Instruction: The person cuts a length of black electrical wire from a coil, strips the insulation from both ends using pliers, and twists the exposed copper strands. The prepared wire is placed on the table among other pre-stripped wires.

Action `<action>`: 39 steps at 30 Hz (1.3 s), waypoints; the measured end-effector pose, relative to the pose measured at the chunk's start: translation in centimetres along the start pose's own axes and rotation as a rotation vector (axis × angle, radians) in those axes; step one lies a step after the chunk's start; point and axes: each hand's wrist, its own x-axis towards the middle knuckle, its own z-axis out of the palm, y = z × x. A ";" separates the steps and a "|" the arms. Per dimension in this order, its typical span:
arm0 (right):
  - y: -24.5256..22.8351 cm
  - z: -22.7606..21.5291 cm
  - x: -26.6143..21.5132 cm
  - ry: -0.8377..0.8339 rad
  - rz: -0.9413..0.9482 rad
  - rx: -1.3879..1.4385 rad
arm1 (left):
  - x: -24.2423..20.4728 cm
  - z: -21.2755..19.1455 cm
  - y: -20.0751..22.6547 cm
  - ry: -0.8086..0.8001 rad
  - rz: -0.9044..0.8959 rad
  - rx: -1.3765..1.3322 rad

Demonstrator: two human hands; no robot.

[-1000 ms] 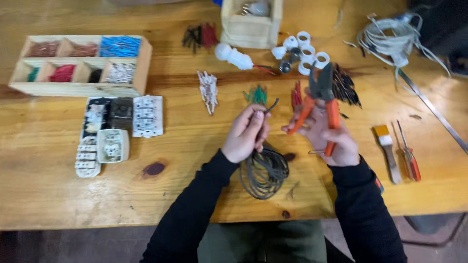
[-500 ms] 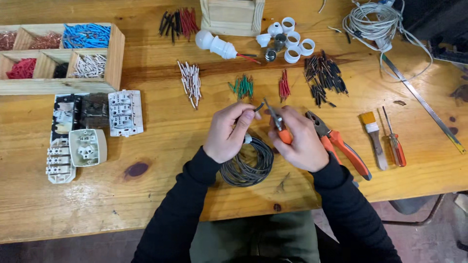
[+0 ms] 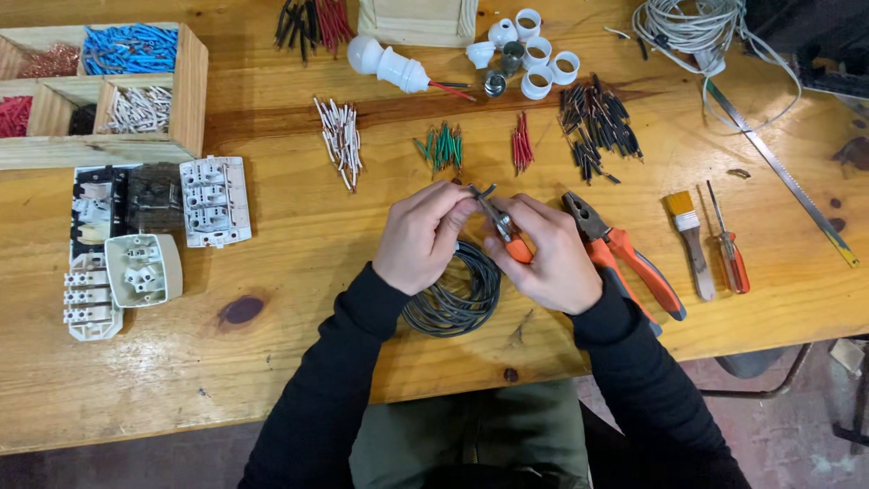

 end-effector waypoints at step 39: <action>-0.3 0.5 0.0 0.093 0.049 0.103 | 0.1 -1.1 0.3 -0.057 -0.026 -0.007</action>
